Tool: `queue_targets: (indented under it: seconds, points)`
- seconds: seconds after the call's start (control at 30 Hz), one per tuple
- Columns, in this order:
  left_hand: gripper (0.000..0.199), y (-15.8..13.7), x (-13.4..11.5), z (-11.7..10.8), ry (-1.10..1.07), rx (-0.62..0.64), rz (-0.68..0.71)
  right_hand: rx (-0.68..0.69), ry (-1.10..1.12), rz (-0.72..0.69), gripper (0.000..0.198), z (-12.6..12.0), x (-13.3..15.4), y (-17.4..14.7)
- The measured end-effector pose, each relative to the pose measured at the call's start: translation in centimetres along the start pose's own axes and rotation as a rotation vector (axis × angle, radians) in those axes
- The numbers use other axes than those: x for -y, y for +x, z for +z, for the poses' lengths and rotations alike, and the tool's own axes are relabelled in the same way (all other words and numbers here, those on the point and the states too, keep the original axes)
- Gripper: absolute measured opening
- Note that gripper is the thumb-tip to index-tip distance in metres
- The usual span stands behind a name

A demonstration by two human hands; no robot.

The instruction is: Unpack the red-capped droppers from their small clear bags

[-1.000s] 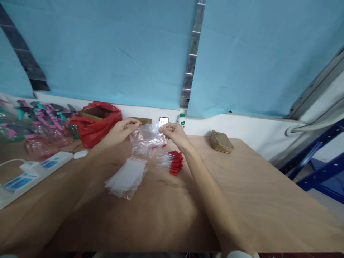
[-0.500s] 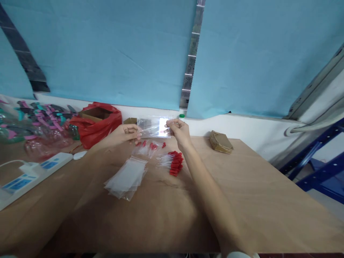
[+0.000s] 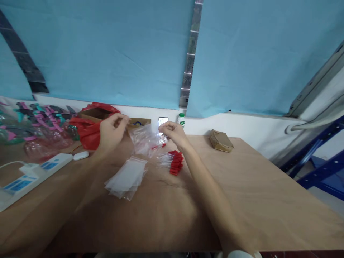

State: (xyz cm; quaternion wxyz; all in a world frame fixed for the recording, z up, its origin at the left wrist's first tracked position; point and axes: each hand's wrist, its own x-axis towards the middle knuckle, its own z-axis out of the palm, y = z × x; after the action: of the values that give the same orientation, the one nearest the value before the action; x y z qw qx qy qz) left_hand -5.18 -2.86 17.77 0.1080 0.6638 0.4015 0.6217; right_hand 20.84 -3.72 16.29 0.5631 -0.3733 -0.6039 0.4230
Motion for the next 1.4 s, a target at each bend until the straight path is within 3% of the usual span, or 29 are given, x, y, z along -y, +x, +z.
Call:
queue_targets:
  seconds: [0.13,0.2,0.3,0.7,1.4]
  points:
    - [0.022,-1.1,-2.4,0.5,0.094,0.307,0.192,0.182,-0.060,-0.030,0.037,2.0,-0.3,-0.6]
    - [0.022,-1.3,-2.4,0.8,0.060,0.421,0.187,0.242,-0.057,-0.045,0.036,2.6,-0.4,-0.9]
    - [0.024,-1.2,-1.7,1.0,-0.011,0.491,0.116,0.286,-0.075,-0.062,0.035,2.9,-0.2,-1.2]
    - [0.022,-1.3,-1.2,1.3,-0.150,0.556,0.028,0.232,-0.086,-0.090,0.033,2.8,0.2,-1.0]
    - [0.025,-1.9,-1.5,1.7,-0.108,0.534,0.069,0.265,-0.131,-0.121,0.037,2.9,0.4,-1.3]
